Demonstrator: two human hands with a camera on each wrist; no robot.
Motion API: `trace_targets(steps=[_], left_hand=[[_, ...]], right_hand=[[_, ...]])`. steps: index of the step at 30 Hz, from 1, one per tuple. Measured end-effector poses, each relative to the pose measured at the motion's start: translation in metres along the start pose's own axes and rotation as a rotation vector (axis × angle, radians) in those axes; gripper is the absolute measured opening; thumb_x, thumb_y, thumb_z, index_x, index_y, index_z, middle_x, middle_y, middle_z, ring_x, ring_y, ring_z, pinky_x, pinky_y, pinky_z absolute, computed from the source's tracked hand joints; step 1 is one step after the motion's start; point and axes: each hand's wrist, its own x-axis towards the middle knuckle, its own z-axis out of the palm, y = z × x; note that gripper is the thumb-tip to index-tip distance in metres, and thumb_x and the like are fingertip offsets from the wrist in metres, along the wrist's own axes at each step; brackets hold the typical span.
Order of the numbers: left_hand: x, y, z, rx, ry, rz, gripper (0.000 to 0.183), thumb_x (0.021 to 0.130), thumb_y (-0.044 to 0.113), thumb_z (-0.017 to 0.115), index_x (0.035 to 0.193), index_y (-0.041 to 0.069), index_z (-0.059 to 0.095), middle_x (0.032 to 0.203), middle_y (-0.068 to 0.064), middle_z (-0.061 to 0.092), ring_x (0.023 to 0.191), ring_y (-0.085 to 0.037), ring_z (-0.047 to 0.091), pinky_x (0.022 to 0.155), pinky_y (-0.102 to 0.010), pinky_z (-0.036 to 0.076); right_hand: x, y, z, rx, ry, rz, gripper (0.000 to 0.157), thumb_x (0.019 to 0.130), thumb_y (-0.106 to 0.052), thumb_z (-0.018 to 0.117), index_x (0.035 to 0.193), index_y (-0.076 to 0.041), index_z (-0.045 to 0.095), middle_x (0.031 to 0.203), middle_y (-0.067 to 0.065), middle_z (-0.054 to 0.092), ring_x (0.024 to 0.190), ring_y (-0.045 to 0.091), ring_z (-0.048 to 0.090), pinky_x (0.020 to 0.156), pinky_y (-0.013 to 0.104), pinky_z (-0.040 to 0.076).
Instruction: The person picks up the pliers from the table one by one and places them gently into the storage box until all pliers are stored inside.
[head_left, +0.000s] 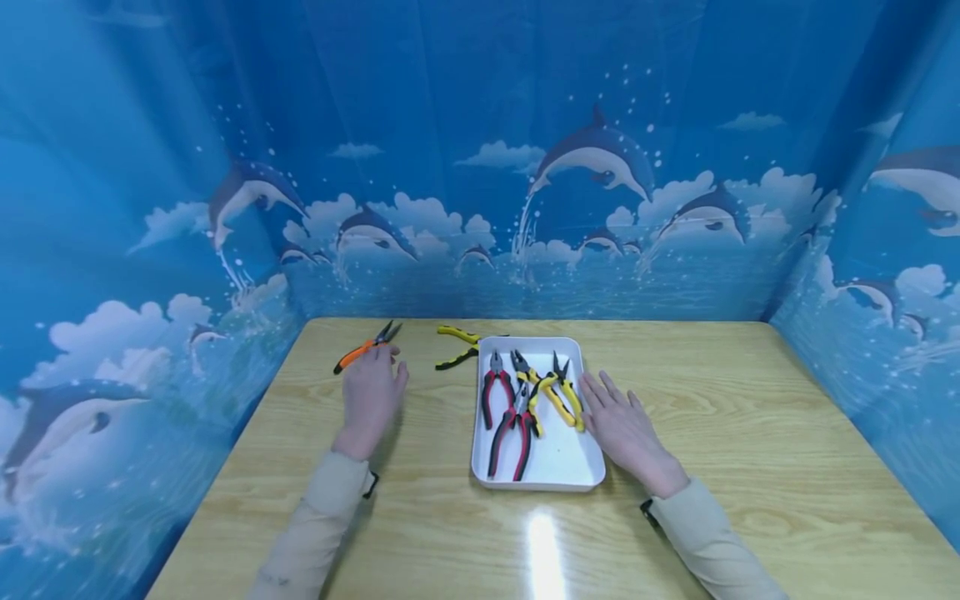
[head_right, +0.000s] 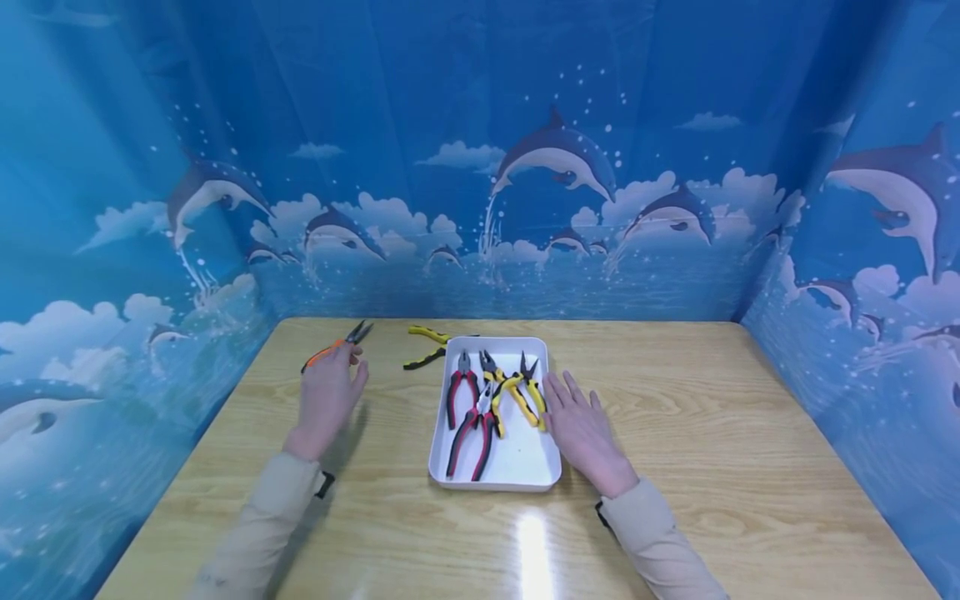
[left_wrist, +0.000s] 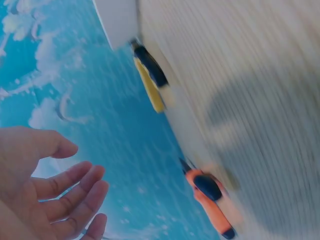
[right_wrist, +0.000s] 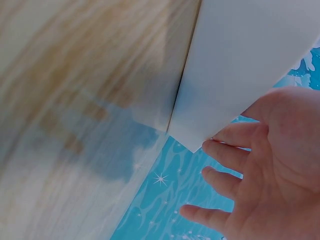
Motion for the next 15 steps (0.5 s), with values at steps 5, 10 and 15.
trace_targets(steps=[5, 10, 15], left_hand=[[0.009, -0.023, 0.005, 0.025, 0.022, -0.032, 0.025, 0.093, 0.013, 0.070, 0.109, -0.005, 0.069, 0.099, -0.023, 0.071, 0.081, -0.040, 0.067, 0.066, -0.052, 0.054], [0.016, -0.043, 0.013, 0.058, 0.004, -0.058, 0.027, 0.093, 0.014, 0.071, 0.111, -0.006, 0.069, 0.099, -0.026, 0.070, 0.081, -0.042, 0.066, 0.062, -0.052, 0.054], [0.020, -0.059, 0.021, 0.094, -0.007, -0.078, 0.033, 0.093, 0.017, 0.072, 0.114, -0.008, 0.067, 0.100, -0.028, 0.069, 0.084, -0.043, 0.066, 0.066, -0.053, 0.055]], right_hand=[[0.000, 0.002, 0.001, 0.002, 0.012, -0.008, 0.058, 0.106, -0.023, 0.051, 0.155, 0.002, 0.033, 0.162, 0.019, 0.032, 0.150, 0.043, 0.026, 0.114, 0.070, 0.026], [0.000, 0.002, 0.001, -0.002, 0.014, -0.010, 0.058, 0.106, -0.024, 0.051, 0.155, 0.002, 0.033, 0.161, 0.019, 0.032, 0.150, 0.043, 0.026, 0.114, 0.070, 0.026], [0.000, 0.002, 0.001, 0.004, 0.021, -0.009, 0.058, 0.106, -0.024, 0.051, 0.155, 0.002, 0.034, 0.161, 0.019, 0.032, 0.149, 0.043, 0.026, 0.114, 0.069, 0.026]])
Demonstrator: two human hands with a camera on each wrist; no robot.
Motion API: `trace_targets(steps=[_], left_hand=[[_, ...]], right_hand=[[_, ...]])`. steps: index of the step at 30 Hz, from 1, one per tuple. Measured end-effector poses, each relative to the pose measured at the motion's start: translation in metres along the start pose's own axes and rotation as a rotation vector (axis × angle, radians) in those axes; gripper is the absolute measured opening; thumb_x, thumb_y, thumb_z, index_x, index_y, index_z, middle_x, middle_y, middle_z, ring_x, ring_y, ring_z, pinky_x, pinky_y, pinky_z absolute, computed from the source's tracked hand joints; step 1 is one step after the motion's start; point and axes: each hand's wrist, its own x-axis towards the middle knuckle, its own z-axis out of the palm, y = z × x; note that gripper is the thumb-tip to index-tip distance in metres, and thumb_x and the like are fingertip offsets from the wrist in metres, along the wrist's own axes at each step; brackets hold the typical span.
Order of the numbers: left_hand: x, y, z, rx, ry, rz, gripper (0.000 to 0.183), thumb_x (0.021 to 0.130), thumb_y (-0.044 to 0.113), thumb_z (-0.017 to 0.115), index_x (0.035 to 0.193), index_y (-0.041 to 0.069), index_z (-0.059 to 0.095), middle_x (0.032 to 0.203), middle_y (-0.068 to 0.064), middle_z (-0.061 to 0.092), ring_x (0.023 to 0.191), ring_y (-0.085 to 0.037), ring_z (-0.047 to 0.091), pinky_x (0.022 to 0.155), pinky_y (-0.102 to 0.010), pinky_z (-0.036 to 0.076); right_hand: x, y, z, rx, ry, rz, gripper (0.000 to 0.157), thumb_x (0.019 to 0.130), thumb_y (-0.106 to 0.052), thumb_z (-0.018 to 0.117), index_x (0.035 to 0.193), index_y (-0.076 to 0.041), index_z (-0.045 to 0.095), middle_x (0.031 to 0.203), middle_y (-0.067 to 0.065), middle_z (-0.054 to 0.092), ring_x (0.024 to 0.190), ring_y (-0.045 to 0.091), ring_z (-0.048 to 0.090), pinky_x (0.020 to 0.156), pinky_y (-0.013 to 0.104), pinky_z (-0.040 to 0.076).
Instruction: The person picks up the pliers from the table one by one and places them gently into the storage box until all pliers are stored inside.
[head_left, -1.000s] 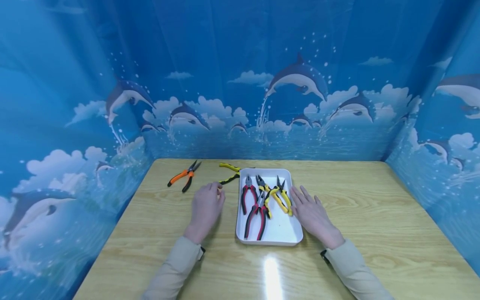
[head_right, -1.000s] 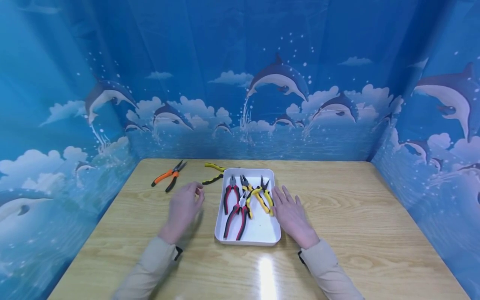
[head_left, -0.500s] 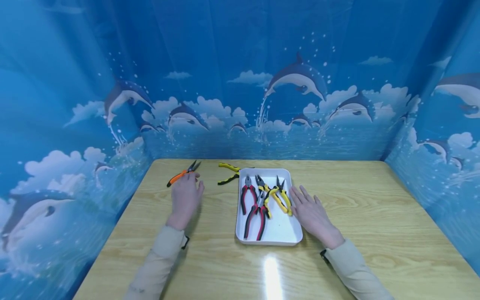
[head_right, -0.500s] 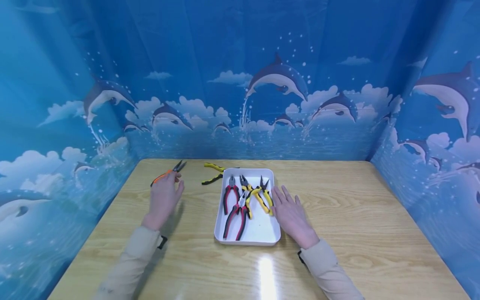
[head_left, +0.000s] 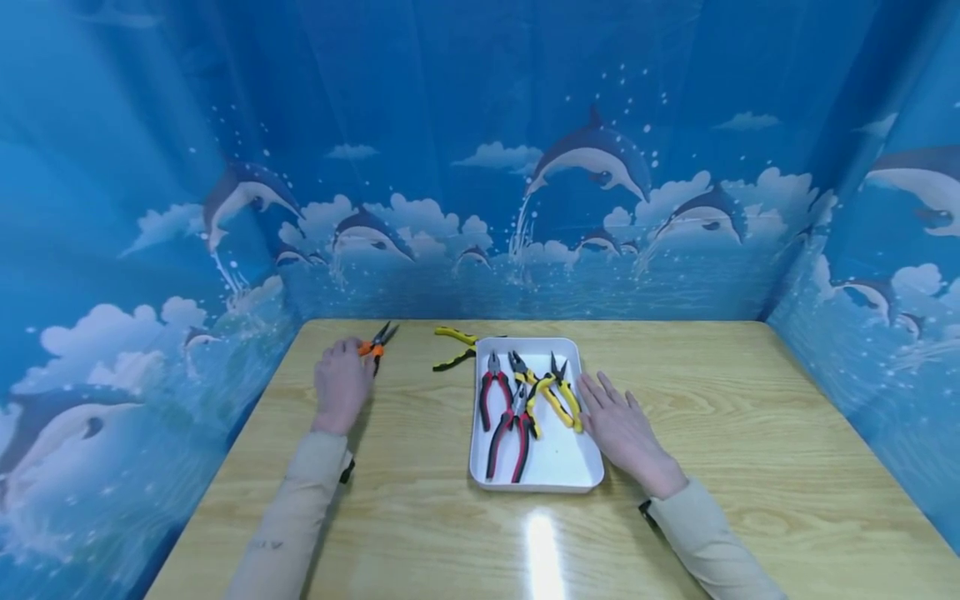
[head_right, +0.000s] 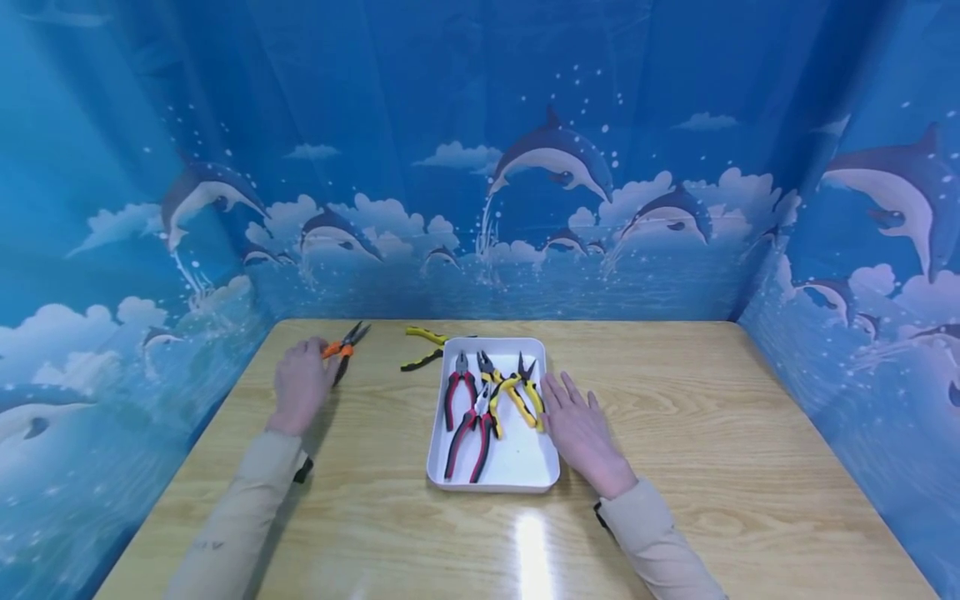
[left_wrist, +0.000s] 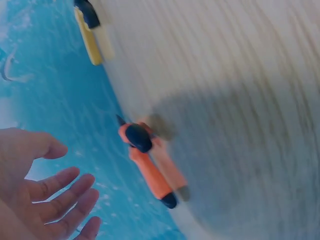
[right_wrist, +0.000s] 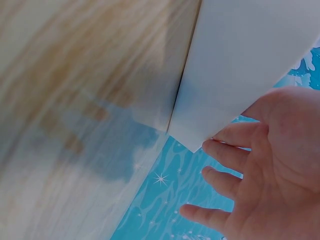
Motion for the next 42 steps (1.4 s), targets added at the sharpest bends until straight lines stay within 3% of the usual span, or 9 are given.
trace_targets(steps=[7, 15, 18, 24, 31, 42], left_hand=[[0.006, -0.017, 0.011, -0.050, -0.179, -0.102, 0.052, 0.097, 0.026, 0.069, 0.129, -0.013, 0.056, 0.120, -0.036, 0.060, 0.107, -0.051, 0.057, 0.084, -0.063, 0.050], [0.011, -0.030, 0.019, -0.071, -0.424, -0.160, 0.073, 0.102, 0.037, 0.060, 0.147, -0.014, 0.035, 0.147, -0.039, 0.038, 0.131, -0.058, 0.039, 0.101, -0.071, 0.038], [0.012, -0.031, 0.019, -0.057, -0.476, -0.154, 0.077, 0.102, 0.042, 0.059, 0.148, -0.014, 0.032, 0.148, -0.040, 0.037, 0.132, -0.058, 0.038, 0.103, -0.072, 0.036], [0.014, -0.027, 0.020, 0.018, -0.486, -0.111, 0.072, 0.100, 0.045, 0.061, 0.138, -0.015, 0.046, 0.128, -0.038, 0.054, 0.117, -0.054, 0.052, 0.093, -0.068, 0.044], [0.014, -0.023, 0.023, 0.053, -0.428, -0.082, 0.050, 0.100, 0.032, 0.065, 0.120, -0.013, 0.057, 0.113, -0.034, 0.058, 0.100, -0.050, 0.058, 0.082, -0.063, 0.049], [0.012, -0.015, 0.020, 0.070, -0.464, -0.127, 0.056, 0.098, 0.038, 0.068, 0.113, -0.015, 0.057, 0.107, -0.033, 0.058, 0.100, -0.050, 0.059, 0.087, -0.065, 0.048]], right_hand=[[0.000, -0.001, -0.001, 0.002, 0.005, -0.001, 0.058, 0.106, -0.024, 0.051, 0.155, 0.002, 0.034, 0.161, 0.019, 0.033, 0.149, 0.043, 0.027, 0.114, 0.069, 0.027], [0.000, 0.000, 0.001, -0.003, -0.007, 0.002, 0.058, 0.106, -0.024, 0.051, 0.155, 0.001, 0.033, 0.161, 0.019, 0.033, 0.150, 0.043, 0.026, 0.115, 0.069, 0.026], [0.000, 0.000, 0.002, -0.002, -0.002, -0.001, 0.058, 0.106, -0.024, 0.051, 0.155, 0.001, 0.033, 0.161, 0.019, 0.033, 0.150, 0.042, 0.026, 0.115, 0.069, 0.026], [0.000, -0.001, 0.001, -0.005, 0.011, -0.004, 0.058, 0.106, -0.024, 0.052, 0.155, 0.001, 0.034, 0.161, 0.019, 0.034, 0.149, 0.043, 0.027, 0.114, 0.069, 0.027], [0.001, 0.000, -0.001, -0.008, -0.001, 0.006, 0.058, 0.106, -0.025, 0.051, 0.155, 0.001, 0.034, 0.161, 0.019, 0.033, 0.150, 0.042, 0.026, 0.114, 0.069, 0.027], [-0.001, -0.001, -0.001, 0.000, -0.001, -0.001, 0.057, 0.106, -0.024, 0.051, 0.155, 0.001, 0.035, 0.160, 0.019, 0.034, 0.149, 0.043, 0.027, 0.114, 0.069, 0.027]])
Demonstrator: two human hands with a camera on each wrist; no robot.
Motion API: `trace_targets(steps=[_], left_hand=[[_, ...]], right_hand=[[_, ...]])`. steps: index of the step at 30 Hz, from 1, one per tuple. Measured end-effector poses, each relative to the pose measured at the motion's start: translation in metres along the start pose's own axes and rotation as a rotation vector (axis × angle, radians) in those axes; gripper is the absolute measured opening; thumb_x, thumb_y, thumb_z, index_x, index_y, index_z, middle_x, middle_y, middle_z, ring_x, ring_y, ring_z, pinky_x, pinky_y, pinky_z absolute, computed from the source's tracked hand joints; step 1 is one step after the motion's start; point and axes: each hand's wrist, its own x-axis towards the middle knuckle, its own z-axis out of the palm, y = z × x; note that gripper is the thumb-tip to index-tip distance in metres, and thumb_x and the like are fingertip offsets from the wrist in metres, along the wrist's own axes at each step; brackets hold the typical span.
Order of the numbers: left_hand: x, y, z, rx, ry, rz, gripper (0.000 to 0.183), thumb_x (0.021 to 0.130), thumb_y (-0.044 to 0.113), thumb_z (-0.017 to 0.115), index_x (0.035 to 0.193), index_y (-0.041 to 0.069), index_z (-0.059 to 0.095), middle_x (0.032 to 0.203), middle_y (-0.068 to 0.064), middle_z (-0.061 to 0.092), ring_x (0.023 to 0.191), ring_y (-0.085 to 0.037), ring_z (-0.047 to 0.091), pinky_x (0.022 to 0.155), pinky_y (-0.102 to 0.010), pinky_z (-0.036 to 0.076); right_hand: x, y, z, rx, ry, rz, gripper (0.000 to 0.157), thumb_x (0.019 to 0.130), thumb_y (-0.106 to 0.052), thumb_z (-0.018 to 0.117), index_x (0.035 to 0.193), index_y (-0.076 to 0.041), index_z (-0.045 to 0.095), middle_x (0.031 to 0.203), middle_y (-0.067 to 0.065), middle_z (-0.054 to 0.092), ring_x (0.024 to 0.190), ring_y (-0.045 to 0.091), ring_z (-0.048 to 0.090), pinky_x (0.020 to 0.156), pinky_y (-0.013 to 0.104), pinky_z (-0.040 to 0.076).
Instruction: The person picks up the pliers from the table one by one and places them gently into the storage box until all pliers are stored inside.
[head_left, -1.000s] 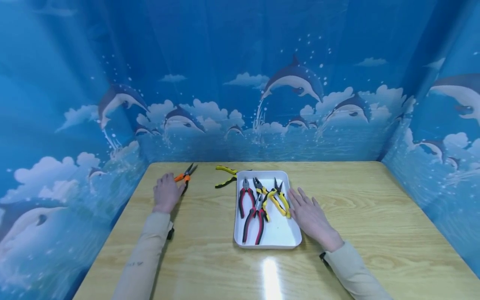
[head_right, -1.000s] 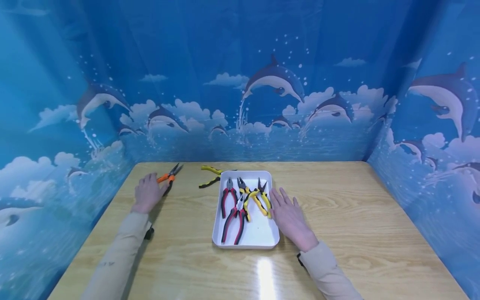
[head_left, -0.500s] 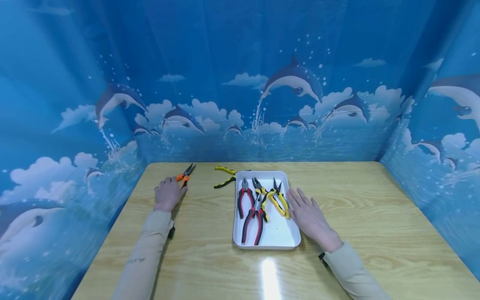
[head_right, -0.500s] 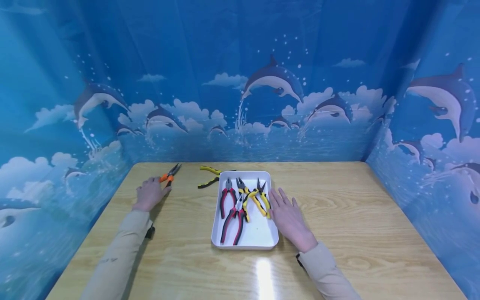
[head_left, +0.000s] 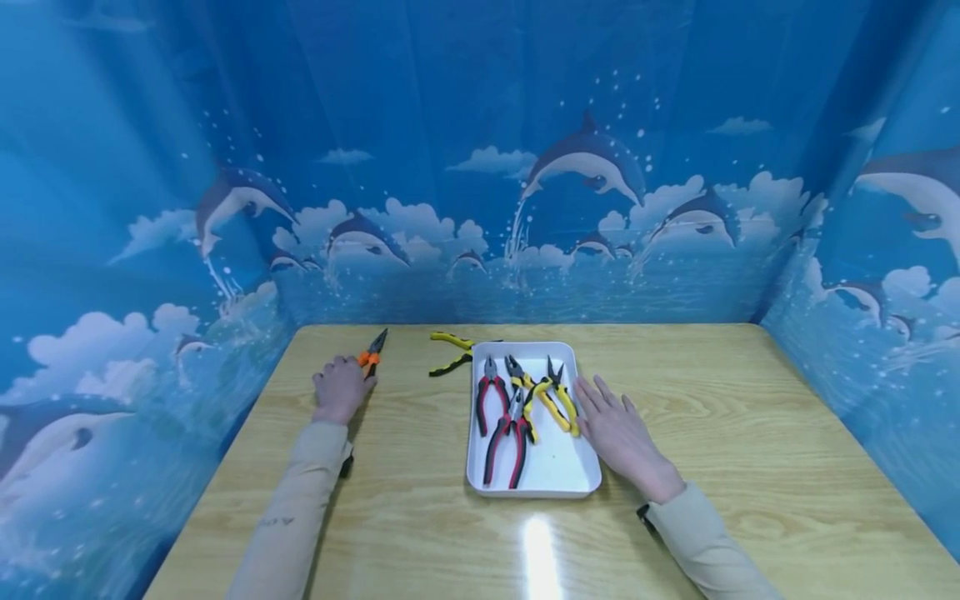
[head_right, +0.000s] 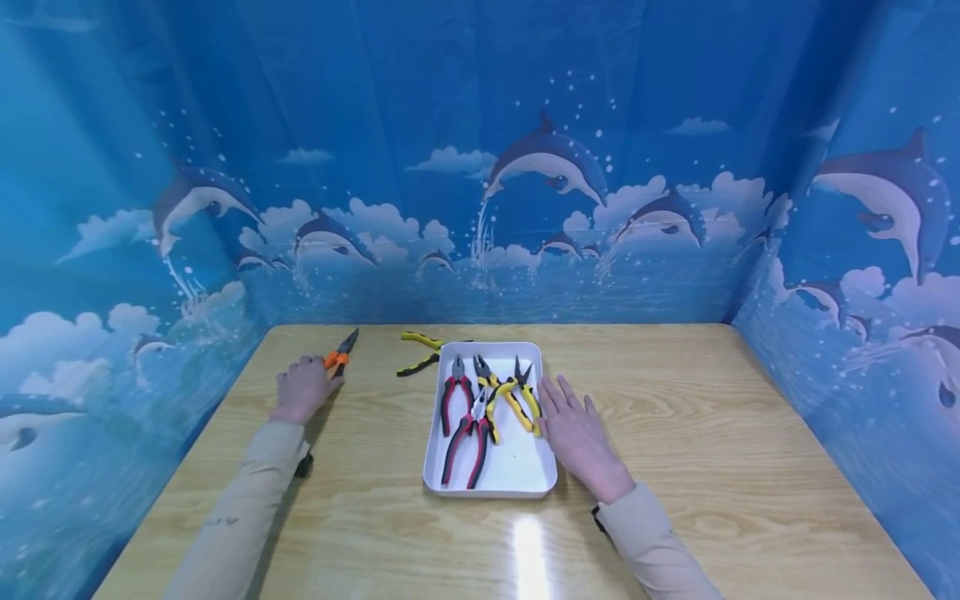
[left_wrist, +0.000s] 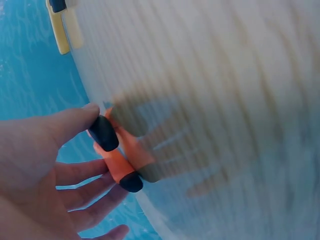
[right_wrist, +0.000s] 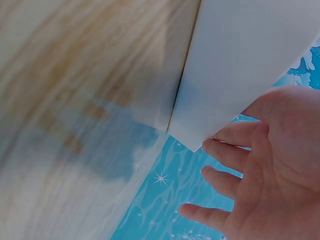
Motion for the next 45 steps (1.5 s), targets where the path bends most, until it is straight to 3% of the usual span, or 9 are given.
trace_targets(steps=[11, 26, 45], left_hand=[[-0.007, 0.006, -0.002, 0.023, -0.033, 0.015, 0.061, 0.095, 0.041, 0.070, 0.112, -0.017, 0.057, 0.102, -0.034, 0.060, 0.097, -0.051, 0.061, 0.088, -0.066, 0.049], [-0.031, 0.016, 0.002, 0.138, 0.070, 0.083, 0.058, 0.092, 0.042, 0.073, 0.098, -0.014, 0.059, 0.083, -0.024, 0.058, 0.078, -0.041, 0.063, 0.073, -0.055, 0.053], [-0.052, 0.029, -0.001, 0.137, 0.026, 0.098, 0.059, 0.090, 0.044, 0.075, 0.101, -0.012, 0.060, 0.084, -0.022, 0.058, 0.081, -0.041, 0.063, 0.079, -0.056, 0.052]], right_hand=[[-0.001, 0.002, 0.001, 0.016, 0.018, -0.009, 0.057, 0.106, -0.023, 0.051, 0.155, 0.002, 0.035, 0.160, 0.020, 0.034, 0.149, 0.043, 0.027, 0.114, 0.070, 0.026], [-0.001, 0.001, 0.001, 0.019, 0.024, -0.016, 0.057, 0.106, -0.022, 0.051, 0.154, 0.002, 0.035, 0.160, 0.020, 0.035, 0.149, 0.043, 0.028, 0.114, 0.070, 0.026], [0.000, 0.001, 0.001, 0.007, 0.010, -0.006, 0.057, 0.106, -0.023, 0.051, 0.155, 0.002, 0.034, 0.160, 0.021, 0.035, 0.148, 0.044, 0.028, 0.114, 0.070, 0.027]])
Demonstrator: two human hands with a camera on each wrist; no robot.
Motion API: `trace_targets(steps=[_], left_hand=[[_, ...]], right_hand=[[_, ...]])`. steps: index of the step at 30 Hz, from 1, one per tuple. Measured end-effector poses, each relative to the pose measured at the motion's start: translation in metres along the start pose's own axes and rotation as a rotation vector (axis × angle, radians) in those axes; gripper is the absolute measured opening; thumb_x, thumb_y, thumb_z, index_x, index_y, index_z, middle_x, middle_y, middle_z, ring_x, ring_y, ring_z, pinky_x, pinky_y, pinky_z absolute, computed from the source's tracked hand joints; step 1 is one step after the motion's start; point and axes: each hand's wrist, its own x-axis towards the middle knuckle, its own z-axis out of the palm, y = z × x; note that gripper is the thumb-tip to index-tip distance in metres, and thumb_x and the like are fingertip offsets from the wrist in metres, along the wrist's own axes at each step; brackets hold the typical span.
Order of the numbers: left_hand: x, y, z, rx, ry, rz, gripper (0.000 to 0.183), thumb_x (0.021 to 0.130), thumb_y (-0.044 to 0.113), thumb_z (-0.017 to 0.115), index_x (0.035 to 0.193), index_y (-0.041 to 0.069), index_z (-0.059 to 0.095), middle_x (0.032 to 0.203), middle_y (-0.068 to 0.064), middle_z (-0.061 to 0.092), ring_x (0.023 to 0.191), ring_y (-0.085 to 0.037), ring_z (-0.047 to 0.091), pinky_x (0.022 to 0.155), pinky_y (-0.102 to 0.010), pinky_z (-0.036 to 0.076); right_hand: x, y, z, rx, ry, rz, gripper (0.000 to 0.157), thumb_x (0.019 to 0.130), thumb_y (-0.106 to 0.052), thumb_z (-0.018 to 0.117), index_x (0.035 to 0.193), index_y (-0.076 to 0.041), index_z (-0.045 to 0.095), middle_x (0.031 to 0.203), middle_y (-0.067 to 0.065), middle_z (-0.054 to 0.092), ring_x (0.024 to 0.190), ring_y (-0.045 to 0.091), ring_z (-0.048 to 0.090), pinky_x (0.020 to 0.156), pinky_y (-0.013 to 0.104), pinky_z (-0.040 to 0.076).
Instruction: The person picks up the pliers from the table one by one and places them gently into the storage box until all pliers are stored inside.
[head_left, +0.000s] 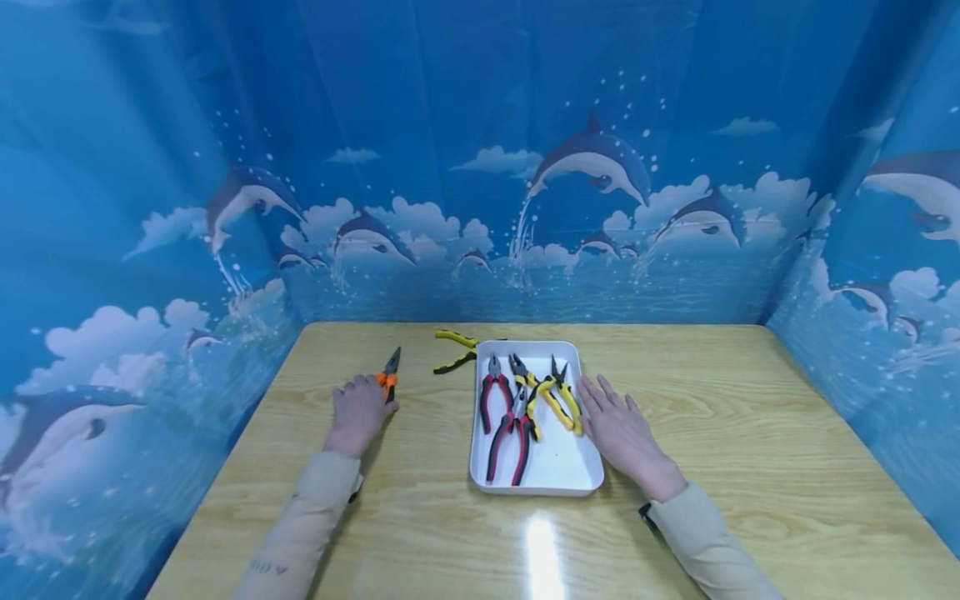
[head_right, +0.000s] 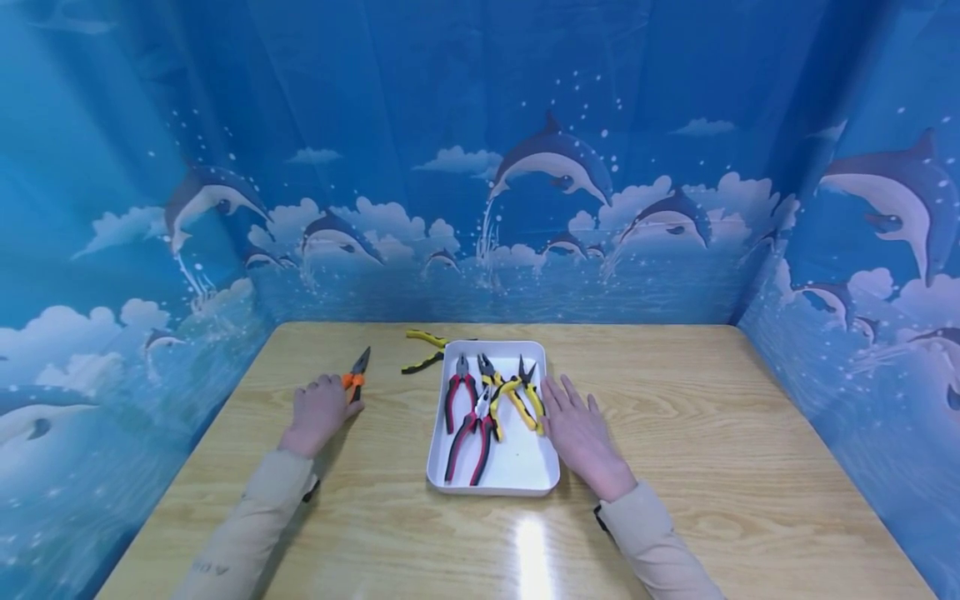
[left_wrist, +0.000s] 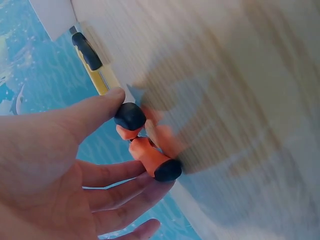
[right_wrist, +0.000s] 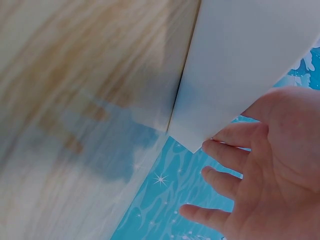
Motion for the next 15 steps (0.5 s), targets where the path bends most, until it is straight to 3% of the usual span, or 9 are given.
trace_targets(steps=[5, 15], left_hand=[[-0.0044, 0.0038, -0.0021, 0.003, 0.007, 0.005, 0.058, 0.090, 0.043, 0.076, 0.098, -0.011, 0.059, 0.082, -0.021, 0.057, 0.077, -0.039, 0.062, 0.075, -0.054, 0.052], [-0.0078, 0.0079, -0.0015, -0.028, -0.040, -0.014, 0.059, 0.090, 0.045, 0.075, 0.103, -0.011, 0.059, 0.085, -0.020, 0.056, 0.079, -0.037, 0.060, 0.073, -0.051, 0.050]], right_hand=[[-0.0001, -0.0001, -0.0010, -0.001, 0.005, 0.000, 0.057, 0.106, -0.023, 0.052, 0.155, 0.002, 0.035, 0.160, 0.021, 0.035, 0.148, 0.044, 0.028, 0.113, 0.070, 0.027], [-0.0001, -0.0009, -0.0005, -0.003, 0.001, -0.004, 0.057, 0.106, -0.023, 0.052, 0.154, 0.002, 0.035, 0.160, 0.020, 0.035, 0.148, 0.044, 0.029, 0.113, 0.070, 0.028]])
